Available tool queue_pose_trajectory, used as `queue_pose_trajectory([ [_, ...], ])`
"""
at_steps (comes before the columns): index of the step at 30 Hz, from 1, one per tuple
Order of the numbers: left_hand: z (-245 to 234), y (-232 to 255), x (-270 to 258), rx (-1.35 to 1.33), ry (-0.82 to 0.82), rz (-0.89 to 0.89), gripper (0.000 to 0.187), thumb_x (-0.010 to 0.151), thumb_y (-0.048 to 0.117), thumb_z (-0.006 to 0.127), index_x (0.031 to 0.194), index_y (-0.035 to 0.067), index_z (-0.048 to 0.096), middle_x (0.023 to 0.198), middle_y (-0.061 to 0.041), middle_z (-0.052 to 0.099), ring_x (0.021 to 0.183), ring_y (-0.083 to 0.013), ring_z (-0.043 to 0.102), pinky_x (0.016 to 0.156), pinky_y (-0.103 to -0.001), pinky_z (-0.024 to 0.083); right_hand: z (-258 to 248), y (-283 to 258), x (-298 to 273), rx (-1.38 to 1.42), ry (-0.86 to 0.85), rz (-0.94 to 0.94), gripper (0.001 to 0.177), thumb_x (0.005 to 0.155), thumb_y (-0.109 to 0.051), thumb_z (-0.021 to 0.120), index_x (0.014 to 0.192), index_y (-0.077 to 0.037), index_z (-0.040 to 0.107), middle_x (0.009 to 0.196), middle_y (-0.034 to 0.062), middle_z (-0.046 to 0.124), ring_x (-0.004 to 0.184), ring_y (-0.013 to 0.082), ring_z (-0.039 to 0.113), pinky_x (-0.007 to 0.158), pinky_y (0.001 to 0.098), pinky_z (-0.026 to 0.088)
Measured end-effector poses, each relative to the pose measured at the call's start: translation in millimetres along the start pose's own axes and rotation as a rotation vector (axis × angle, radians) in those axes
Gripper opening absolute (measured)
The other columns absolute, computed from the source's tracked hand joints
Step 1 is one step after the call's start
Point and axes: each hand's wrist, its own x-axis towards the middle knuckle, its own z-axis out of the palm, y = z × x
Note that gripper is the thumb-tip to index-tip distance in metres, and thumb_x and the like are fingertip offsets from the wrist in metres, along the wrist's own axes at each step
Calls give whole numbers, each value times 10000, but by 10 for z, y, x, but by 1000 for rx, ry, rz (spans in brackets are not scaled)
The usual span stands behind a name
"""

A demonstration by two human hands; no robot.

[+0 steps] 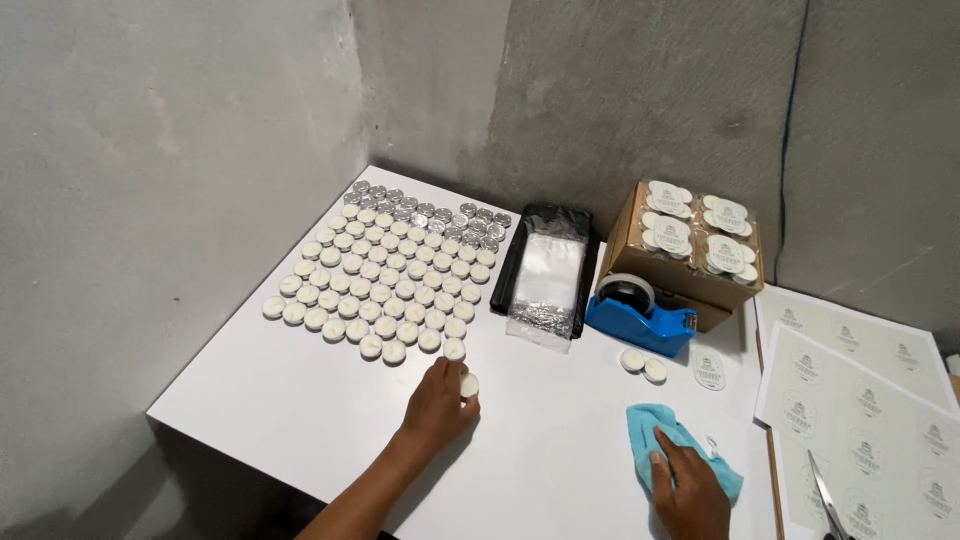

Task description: Cutting paper labels from a sheet with scissors and applying them to the bottom of tealight candles before cleaning them.

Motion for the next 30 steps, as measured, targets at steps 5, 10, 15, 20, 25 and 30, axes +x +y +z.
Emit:
queue_pose_trajectory([
  [5,60,296,224,-117,-384,-88,459,804,230,717,1210,67,578,1151,-115,544,961,-325,595,736,-442,532,-266,-363,109,-216,-374,18,559,985,-512,424,1535,-418,442,1283,-127,611,1175,127,619,839,373,565],
  [10,-32,754,444,-215,-592,-115,416,814,225,661,1196,78,581,1187,-79,548,1036,-261,587,853,-357,497,-364,-576,249,-388,-528,-183,540,976,-492,517,1493,-346,463,1339,-67,597,1192,186,605,793,407,562],
  [15,233,888,526,-269,-655,-38,417,791,233,718,1168,100,597,1150,-67,552,1011,-234,586,844,-322,492,-208,-696,272,-273,-504,-208,504,986,-445,511,1462,-283,540,1315,-35,616,1208,223,587,868,415,533],
  [20,138,1139,561,-331,-675,-35,407,787,248,727,1157,126,612,1112,-57,583,1032,-219,588,853,-316,484,84,-519,227,-60,-323,-265,455,969,-369,544,1400,-249,623,1085,-28,647,1017,221,610,756,406,513],
  [25,-58,1341,568,-532,-683,-219,399,757,249,810,1120,121,705,827,13,694,739,-99,636,715,-262,508,160,-420,179,286,-103,-475,404,990,-246,575,1374,-154,656,864,26,611,864,231,580,745,370,480],
  [30,-143,1403,574,-668,-724,-357,330,788,146,820,1108,134,739,843,18,732,769,-70,655,752,-221,542,175,-494,216,344,-5,-661,409,1020,-192,560,1409,-80,619,885,58,612,859,249,561,746,376,474],
])
